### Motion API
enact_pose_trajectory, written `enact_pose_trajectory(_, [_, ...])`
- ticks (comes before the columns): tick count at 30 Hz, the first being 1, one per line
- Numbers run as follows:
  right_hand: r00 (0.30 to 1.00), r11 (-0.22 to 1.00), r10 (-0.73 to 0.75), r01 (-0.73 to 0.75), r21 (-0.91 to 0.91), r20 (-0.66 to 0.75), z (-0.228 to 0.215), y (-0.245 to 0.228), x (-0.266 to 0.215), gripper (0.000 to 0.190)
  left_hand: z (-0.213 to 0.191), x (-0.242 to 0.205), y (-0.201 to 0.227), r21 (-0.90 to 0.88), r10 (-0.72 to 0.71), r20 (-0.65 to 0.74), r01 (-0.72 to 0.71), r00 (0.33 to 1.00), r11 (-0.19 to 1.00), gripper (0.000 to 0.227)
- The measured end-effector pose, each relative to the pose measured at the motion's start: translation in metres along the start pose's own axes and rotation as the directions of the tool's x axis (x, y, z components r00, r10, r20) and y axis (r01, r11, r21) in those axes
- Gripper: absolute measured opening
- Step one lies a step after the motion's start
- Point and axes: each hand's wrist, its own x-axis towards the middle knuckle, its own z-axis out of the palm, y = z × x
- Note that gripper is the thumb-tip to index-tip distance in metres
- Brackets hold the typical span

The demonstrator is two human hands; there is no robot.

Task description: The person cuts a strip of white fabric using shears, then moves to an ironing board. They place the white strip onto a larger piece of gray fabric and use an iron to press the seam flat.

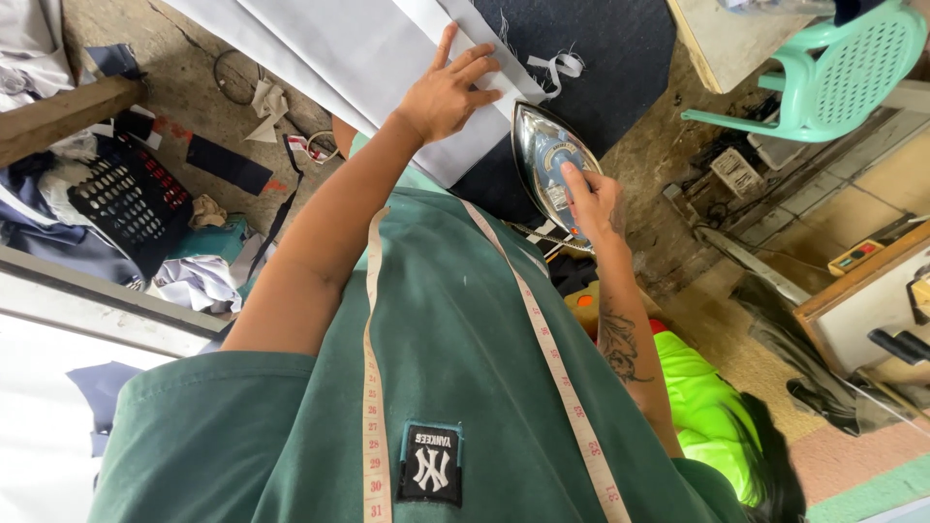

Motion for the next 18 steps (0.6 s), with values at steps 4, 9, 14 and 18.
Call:
enact_pose_trajectory(4, [1.000, 1.000, 0.010, -0.009, -0.027, 0.014, 0.004, -0.011, 0.006, 0.068, 0.004, -0.002, -0.001, -0.007, -0.035, -0.035, 0.035, 0.999, 0.999, 0.025])
enact_pose_trajectory(9, [1.000, 1.000, 0.007, -0.007, -0.003, 0.017, 0.014, -0.010, 0.021, 0.068, -0.005, 0.002, -0.006, -0.026, -0.125, -0.069, 0.123, 0.990, 0.992, 0.021])
enact_pose_trajectory(14, [0.995, 0.994, -0.100, 0.101, 0.045, -0.016, 0.026, -0.002, 0.037, 0.071, -0.043, 0.007, -0.024, 0.007, -0.332, -0.362, 0.359, 0.871, 0.933, 0.009])
enact_pose_trajectory(18, [0.999, 0.998, -0.049, 0.050, 0.029, -0.013, 0.031, -0.005, 0.047, 0.070, -0.053, -0.011, -0.045, 0.038, -0.526, -0.368, 0.578, 0.766, 0.815, 0.028])
